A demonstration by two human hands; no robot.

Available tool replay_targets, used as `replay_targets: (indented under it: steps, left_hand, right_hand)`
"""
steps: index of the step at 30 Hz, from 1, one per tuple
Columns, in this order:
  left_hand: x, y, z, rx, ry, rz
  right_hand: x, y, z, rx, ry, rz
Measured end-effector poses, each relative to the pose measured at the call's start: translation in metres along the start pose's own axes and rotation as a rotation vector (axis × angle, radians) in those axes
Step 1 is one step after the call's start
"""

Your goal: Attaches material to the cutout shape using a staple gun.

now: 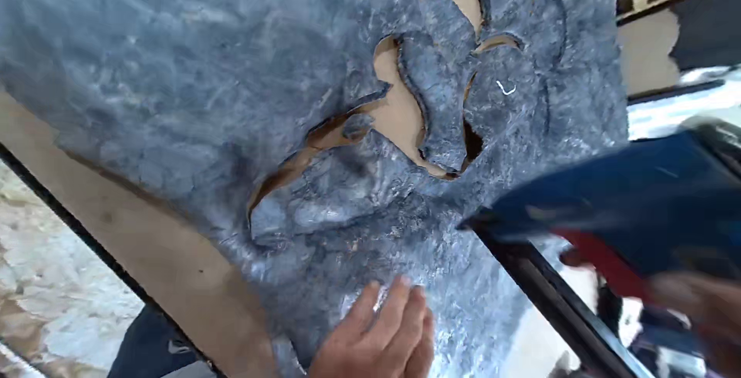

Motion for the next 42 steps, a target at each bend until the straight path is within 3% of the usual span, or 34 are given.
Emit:
replay_targets:
  steps: [2, 4, 6, 9, 14, 29, 34, 42]
  left_hand:
    - [-0.018, 0.000, 0.000, -0.028, 0.013, -0.040]
    - [-0.029, 0.000, -0.004, -0.066, -0.044, -0.055]
    - [-0.029, 0.002, -0.006, -0.078, -0.024, -0.044]
    - [-0.028, 0.002, -0.007, -0.089, -0.060, 0.018]
    - [-0.029, 0.003, -0.005, -0.068, -0.112, 0.085]
    - [-0.032, 0.003, -0.006, -0.076, -0.119, 0.086]
    - [-0.030, 0.003, -0.006, -0.086, -0.132, 0.070]
    - [-0.032, 0.005, -0.004, -0.079, -0.103, 0.068]
  right_hand:
    - [-0.007, -0.042, -0.045, 0.026, 0.245, -0.077]
    - [-0.023, -0.074, -0.087, 0.168, 0.476, -0.188]
    - [-0.040, -0.097, -0.109, 0.291, 0.551, -0.310]
    - [-0.053, -0.113, -0.122, 0.233, 0.609, -0.481]
    - [-0.072, -0.120, -0.122, 0.138, 0.722, -0.504]
    - [-0.102, -0.129, -0.149, 0.242, 0.968, -0.553]
    - [-0.107, -0.131, -0.154, 0.171, 1.002, -0.581]
    - [-0.087, -0.121, -0.147, 0.265, 0.982, -0.518]
Point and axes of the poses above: each hand's wrist, its own y-axis away from the middle knuckle, its own x-axis out of the back of the hand, z = x × y, the point moved 5 cm from there along -y, towards the middle knuckle, and after that the axes turned 7 degrees about z, right-handed, at the moved point
